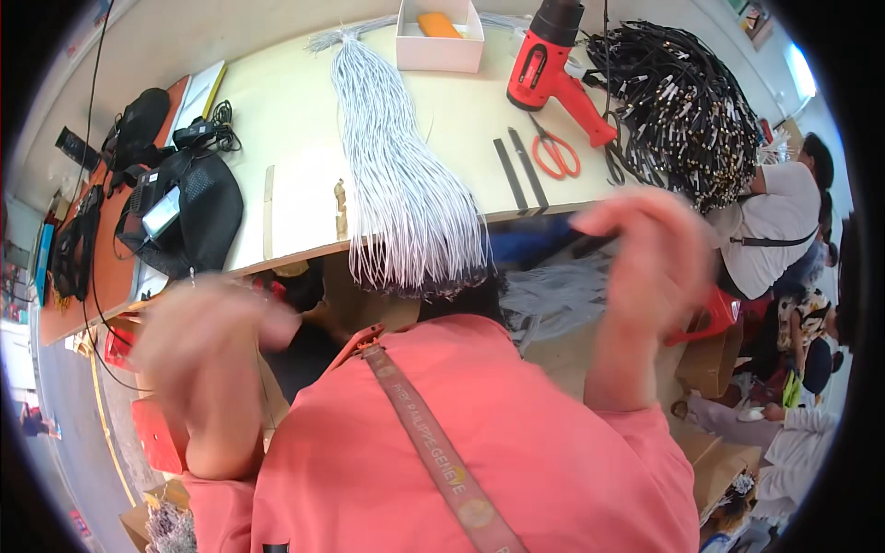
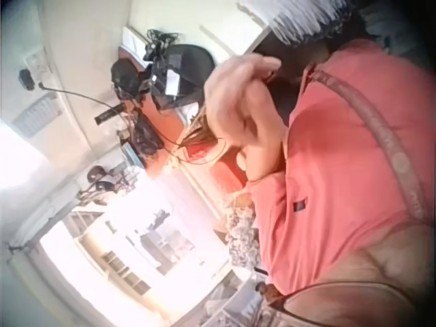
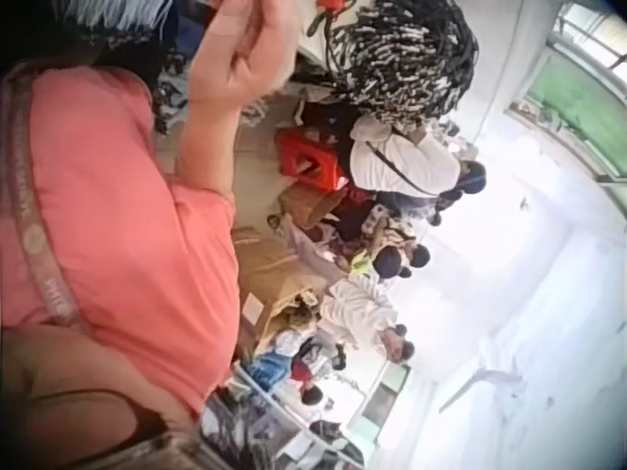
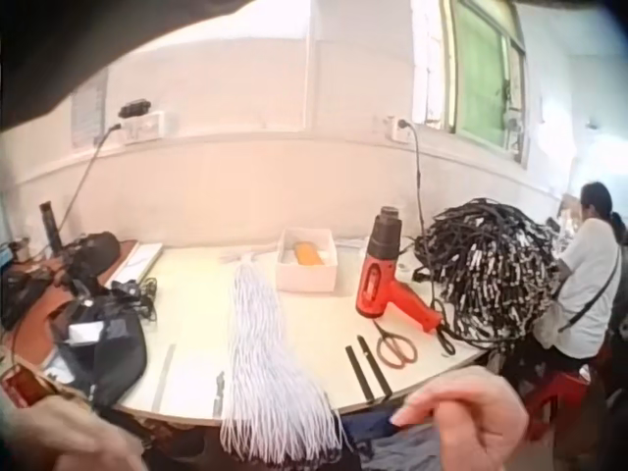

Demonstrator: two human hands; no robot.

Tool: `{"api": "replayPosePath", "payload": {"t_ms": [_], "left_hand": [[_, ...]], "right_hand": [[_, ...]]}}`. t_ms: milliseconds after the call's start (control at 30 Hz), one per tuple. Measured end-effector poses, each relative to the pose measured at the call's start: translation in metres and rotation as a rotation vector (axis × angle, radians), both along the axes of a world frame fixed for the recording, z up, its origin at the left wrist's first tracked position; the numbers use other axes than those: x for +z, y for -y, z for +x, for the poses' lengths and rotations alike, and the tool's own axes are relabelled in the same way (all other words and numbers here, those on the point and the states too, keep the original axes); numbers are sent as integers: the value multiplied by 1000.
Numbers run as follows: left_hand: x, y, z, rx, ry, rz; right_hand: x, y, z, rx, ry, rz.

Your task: The person places an adapter onto a wall outlet, puts on eyeglasses, and separates individual strands from a large bundle of wires with ring terminals by hand.

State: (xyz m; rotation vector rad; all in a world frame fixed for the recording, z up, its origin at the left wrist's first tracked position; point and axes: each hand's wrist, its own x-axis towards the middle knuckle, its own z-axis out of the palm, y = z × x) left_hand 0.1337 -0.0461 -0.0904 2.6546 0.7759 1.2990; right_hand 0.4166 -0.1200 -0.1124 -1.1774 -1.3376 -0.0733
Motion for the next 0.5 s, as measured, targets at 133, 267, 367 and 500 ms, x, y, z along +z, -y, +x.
{"api": "replayPosePath", "payload": {"t_ms": [133,267,367,500], "left_hand": [[-107,-69,33,-102,450,-920],[-119,-119,55,-55,353,-595],[-134,-155,90,171,-14,-547],[-131,-176,146,360,-395,-540]], "right_hand": [[-98,-19,46,70,-310,-491],[-117,-31,45,-25,-97,-464],[-119,-49,37,-43,115,-417],[-140,-74,49,-33,244,-347]]}}
